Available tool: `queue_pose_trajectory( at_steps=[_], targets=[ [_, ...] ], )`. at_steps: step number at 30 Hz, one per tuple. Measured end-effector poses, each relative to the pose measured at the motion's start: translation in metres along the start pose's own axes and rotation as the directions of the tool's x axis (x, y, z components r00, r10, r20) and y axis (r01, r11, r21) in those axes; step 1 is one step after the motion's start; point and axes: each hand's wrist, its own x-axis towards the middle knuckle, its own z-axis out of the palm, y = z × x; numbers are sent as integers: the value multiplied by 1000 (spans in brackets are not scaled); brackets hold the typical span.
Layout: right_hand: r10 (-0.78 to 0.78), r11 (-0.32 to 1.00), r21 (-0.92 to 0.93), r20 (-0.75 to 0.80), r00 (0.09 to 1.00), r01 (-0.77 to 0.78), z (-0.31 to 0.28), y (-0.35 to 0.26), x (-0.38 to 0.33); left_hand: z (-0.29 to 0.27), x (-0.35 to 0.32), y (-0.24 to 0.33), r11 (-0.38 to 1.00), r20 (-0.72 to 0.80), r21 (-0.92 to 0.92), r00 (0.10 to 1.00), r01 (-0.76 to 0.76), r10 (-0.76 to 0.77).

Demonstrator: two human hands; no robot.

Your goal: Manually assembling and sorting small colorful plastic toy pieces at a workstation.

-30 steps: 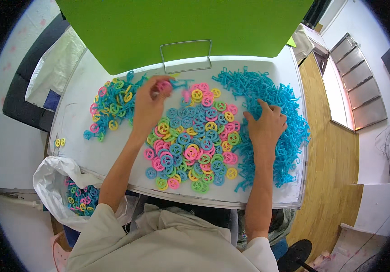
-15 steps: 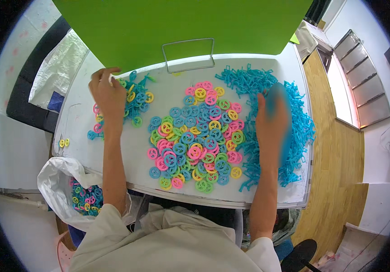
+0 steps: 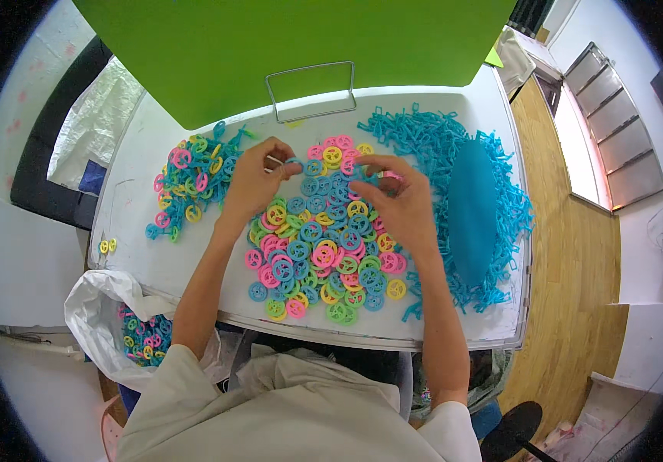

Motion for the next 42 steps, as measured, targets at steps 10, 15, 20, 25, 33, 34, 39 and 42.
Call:
queue_pose_trajectory(
  at_steps=[10, 15, 20, 25, 33, 34, 39, 42],
  targets=[
    [-213, 959, -183, 45, 976, 218, 13, 5, -6, 21, -15, 26, 789, 265, -574, 962, 217, -72],
    [-102, 991, -90, 21, 995, 103, 19, -2, -5, 21, -15, 24, 753, 328, -596, 940, 280, -90],
    [-25, 983, -181, 11, 1000, 26, 17, 0, -6, 28, -17, 24, 665, 340, -671, 933, 328, -117],
    [-72, 983, -168, -6, 997, 70, 20, 4, -9, 39, -20, 16, 588, 253, -754, 956, 291, -148],
    [76, 997, 26, 19, 997, -76, 19, 2, -6, 41, -21, 19, 724, 111, -680, 992, 117, -57],
    [75, 997, 25, 20, 997, -76, 19, 1, -6, 41, -22, 22, 736, 86, -670, 995, 94, -48],
    [90, 924, 378, -67, 994, -58, 26, -4, -8, 44, -24, 28, 633, 125, -765, 991, 119, -36],
    [-88, 960, 262, -73, 994, 104, 34, 0, -9, 41, -24, 31, 627, 89, -773, 995, 93, -37]
  ],
)
